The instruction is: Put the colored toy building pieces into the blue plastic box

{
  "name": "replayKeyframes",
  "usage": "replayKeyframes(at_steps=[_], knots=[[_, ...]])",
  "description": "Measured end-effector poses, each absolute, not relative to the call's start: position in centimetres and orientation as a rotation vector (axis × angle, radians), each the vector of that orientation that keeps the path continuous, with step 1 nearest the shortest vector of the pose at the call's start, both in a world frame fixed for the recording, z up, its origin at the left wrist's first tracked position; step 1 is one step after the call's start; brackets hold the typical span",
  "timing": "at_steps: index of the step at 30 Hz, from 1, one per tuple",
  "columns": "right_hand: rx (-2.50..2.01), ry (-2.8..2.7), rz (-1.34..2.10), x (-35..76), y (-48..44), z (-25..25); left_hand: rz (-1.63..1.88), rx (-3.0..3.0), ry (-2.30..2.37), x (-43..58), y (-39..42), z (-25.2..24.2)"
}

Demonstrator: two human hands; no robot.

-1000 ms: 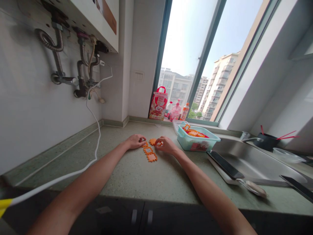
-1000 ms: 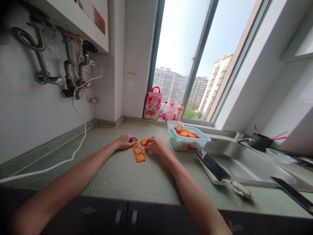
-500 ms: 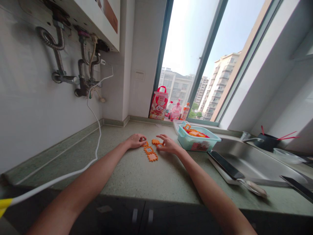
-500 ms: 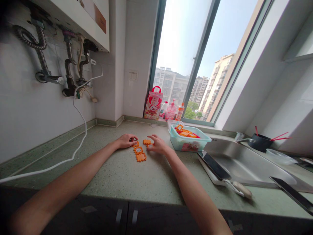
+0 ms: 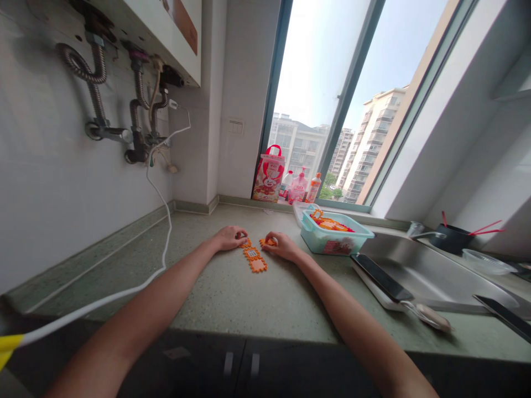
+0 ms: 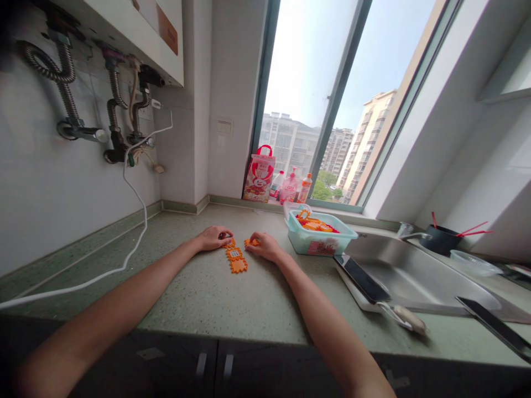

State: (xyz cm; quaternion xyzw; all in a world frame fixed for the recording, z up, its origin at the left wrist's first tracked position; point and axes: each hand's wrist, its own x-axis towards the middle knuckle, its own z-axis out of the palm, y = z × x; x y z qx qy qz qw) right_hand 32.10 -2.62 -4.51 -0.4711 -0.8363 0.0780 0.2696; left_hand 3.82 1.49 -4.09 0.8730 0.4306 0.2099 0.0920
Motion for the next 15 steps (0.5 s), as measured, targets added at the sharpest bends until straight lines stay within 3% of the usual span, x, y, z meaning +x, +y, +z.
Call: replayKeyframes(at_steps=[6,15], knots=[[-1.162,-2.077,0.212,33.0,-2.4,-3.3,0.633,2.594,1.256,3.8,1.4,-4.1],[-1.339,-2.28,0.179,33.4,-2.9,-3.6,0.636,2.589,1.253,3.7,1.6,-4.2]])
